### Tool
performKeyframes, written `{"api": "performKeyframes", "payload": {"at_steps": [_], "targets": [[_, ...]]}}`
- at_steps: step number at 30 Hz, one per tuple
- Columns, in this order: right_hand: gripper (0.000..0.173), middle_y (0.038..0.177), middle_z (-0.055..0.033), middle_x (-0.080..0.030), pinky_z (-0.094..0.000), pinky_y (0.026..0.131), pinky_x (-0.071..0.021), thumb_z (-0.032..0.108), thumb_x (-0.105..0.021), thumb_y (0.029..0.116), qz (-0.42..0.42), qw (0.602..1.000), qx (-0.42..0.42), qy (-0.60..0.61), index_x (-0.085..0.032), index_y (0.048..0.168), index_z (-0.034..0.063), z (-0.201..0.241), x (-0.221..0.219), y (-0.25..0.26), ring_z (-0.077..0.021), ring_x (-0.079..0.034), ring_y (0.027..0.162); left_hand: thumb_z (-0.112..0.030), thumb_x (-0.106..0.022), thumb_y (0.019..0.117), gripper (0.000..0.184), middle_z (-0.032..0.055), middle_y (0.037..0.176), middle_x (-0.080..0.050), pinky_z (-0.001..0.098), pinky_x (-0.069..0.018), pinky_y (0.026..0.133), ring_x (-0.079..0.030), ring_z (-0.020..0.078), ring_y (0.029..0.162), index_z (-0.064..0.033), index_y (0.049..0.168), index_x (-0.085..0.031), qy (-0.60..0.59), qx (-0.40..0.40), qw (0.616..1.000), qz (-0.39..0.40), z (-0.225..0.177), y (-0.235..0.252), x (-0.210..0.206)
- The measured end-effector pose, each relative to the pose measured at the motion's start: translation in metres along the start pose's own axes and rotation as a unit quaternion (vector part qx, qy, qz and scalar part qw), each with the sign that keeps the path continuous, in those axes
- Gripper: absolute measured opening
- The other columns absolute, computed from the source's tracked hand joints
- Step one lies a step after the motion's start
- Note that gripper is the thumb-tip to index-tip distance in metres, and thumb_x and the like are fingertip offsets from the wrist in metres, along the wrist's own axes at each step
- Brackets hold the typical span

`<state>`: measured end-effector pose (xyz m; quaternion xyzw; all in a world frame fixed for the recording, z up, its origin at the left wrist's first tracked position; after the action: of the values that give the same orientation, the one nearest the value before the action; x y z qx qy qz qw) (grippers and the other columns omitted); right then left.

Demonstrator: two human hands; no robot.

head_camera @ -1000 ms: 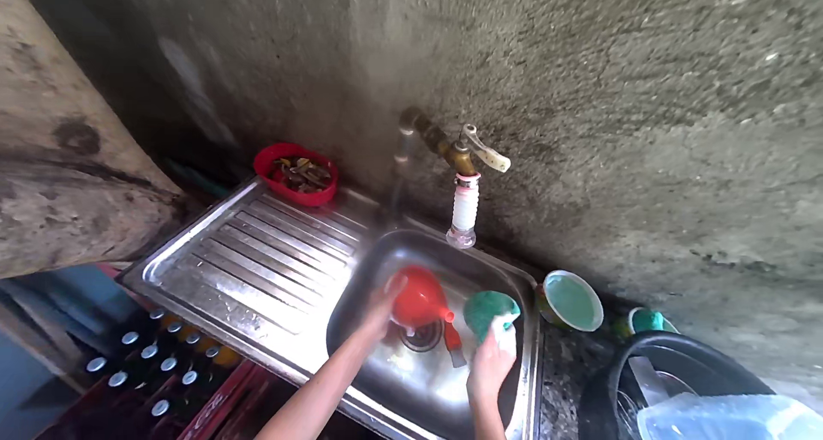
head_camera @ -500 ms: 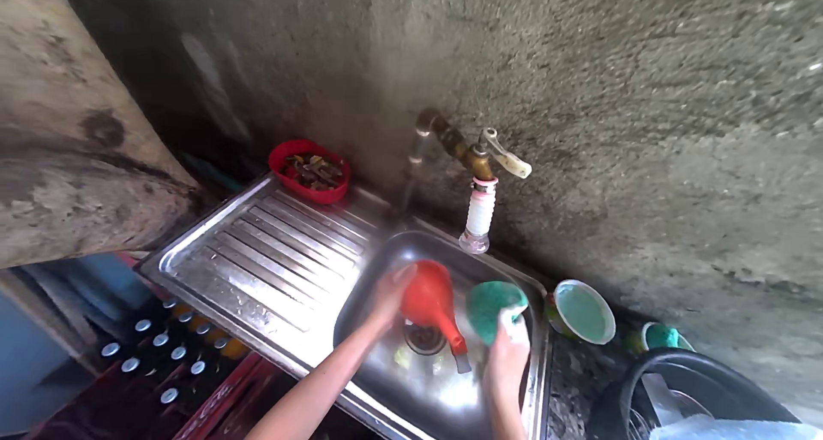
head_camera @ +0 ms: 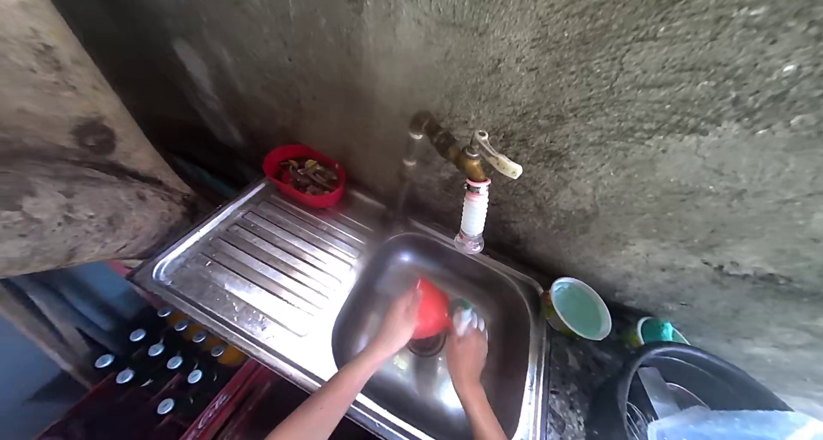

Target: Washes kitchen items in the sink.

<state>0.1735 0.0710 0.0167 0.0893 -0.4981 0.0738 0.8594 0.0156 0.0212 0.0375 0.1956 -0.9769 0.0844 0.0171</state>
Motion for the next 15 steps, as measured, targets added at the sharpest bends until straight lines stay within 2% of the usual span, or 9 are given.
{"api": "performKeyframes", "payload": {"at_steps": [1,3,5,7,9,10,12,13,15], "targets": [[0.029,0.114,-0.0352,-0.067,-0.0630,0.097,-0.0499,0.008,-0.062,0.0952,-0.083,0.993,0.079,0.009,-0.070,0.113,-0.0133,0.008,0.001,-0.008,-0.0535,-0.064,0.111,-0.016,-0.036,0.1122,0.041,0.0277,0.130,-0.061,0.0357,-0.0470,0.105,-0.061,0.0236,0.118,0.0132,0.136,-0.053,-0.043,0.019,0.997,-0.054,0.008,0.000,0.004],[0.030,0.121,-0.0364,-0.065,-0.0666,0.105,-0.0445,0.003,-0.062,0.0881,-0.148,0.971,0.182,0.048,-0.070,0.111,-0.0144,0.011,0.001,-0.021,-0.0582,-0.058,0.120,-0.018,-0.036,0.1127,0.040,0.0234,0.122,-0.063,0.0338,-0.0511,0.097,-0.063,0.0189,0.109,0.0117,0.131,-0.055,-0.128,0.067,0.982,-0.122,0.028,-0.003,0.006],[0.034,0.125,-0.0327,-0.066,-0.0698,0.112,-0.0347,0.001,-0.058,0.0842,-0.150,0.951,0.252,0.097,-0.070,0.113,-0.0140,0.011,0.003,-0.025,-0.0579,-0.055,0.126,-0.020,-0.032,0.1134,0.042,0.0221,0.121,-0.062,0.0334,-0.0520,0.095,-0.063,0.0183,0.107,0.0102,0.132,-0.054,-0.147,0.098,0.974,-0.145,0.041,-0.008,0.004],[0.037,0.126,-0.0273,-0.068,-0.0704,0.112,-0.0340,0.003,-0.057,0.0841,-0.132,0.945,0.280,0.109,-0.071,0.115,-0.0114,0.014,0.006,-0.026,-0.0535,-0.058,0.125,-0.020,-0.031,0.1135,0.044,0.0256,0.128,-0.060,0.0343,-0.0486,0.102,-0.061,0.0213,0.116,0.0115,0.136,-0.052,-0.099,0.086,0.982,-0.137,0.042,-0.010,0.003],[0.037,0.122,-0.0235,-0.071,-0.0641,0.105,-0.0458,0.005,-0.060,0.0845,-0.099,0.959,0.256,0.078,-0.072,0.116,-0.0089,0.020,0.008,-0.025,-0.0456,-0.066,0.119,-0.014,-0.032,0.1127,0.042,0.0295,0.134,-0.058,0.0354,-0.0433,0.109,-0.058,0.0257,0.124,0.0142,0.138,-0.050,-0.011,0.034,0.996,-0.084,0.026,-0.010,0.000],[0.034,0.118,-0.0253,-0.072,-0.0601,0.099,-0.0515,0.004,-0.062,0.0874,-0.050,0.977,0.192,0.082,-0.071,0.116,-0.0108,0.021,0.008,-0.018,-0.0435,-0.069,0.113,-0.010,-0.034,0.1108,0.041,0.0315,0.135,-0.059,0.0390,-0.0425,0.112,-0.058,0.0306,0.128,0.0155,0.139,-0.050,0.053,-0.010,0.998,-0.034,0.019,-0.012,-0.007],[0.033,0.118,-0.0293,-0.068,-0.0574,0.100,-0.0499,0.010,-0.056,0.1018,0.076,0.984,-0.012,0.162,-0.063,0.126,-0.0122,0.020,0.003,0.005,-0.0417,-0.066,0.113,-0.009,-0.040,0.1075,0.040,0.0320,0.129,-0.062,0.0461,-0.0449,0.111,-0.061,0.0364,0.125,0.0158,0.137,-0.052,0.128,-0.081,0.987,0.049,0.014,-0.021,-0.029],[0.035,0.121,-0.0288,-0.067,-0.0559,0.102,-0.0483,0.013,-0.055,0.1033,0.089,0.974,-0.055,0.203,-0.061,0.128,-0.0109,0.023,0.000,0.011,-0.0399,-0.064,0.115,-0.010,-0.041,0.1076,0.038,0.0312,0.123,-0.065,0.0459,-0.0475,0.107,-0.064,0.0355,0.120,0.0160,0.133,-0.054,0.120,-0.107,0.986,0.034,0.013,-0.024,-0.034],[0.037,0.128,-0.0303,-0.064,-0.0560,0.109,-0.0449,0.011,-0.065,0.0951,0.036,0.973,0.021,0.226,-0.064,0.124,-0.0132,0.041,-0.001,-0.005,-0.0436,-0.059,0.125,-0.007,-0.038,0.1083,0.037,0.0284,0.126,-0.063,0.0339,-0.0474,0.107,-0.062,0.0230,0.119,0.0173,0.134,-0.052,-0.006,-0.075,0.997,-0.037,0.015,-0.025,-0.027]]}}
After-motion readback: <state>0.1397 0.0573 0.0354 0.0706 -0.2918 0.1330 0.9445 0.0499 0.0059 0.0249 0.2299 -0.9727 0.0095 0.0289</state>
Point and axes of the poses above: each hand's wrist, its own y-axis towards the middle knuckle, its own x-axis out of the back of the hand, z = x × y, the point moved 8 cm from there along y, towards the middle knuckle
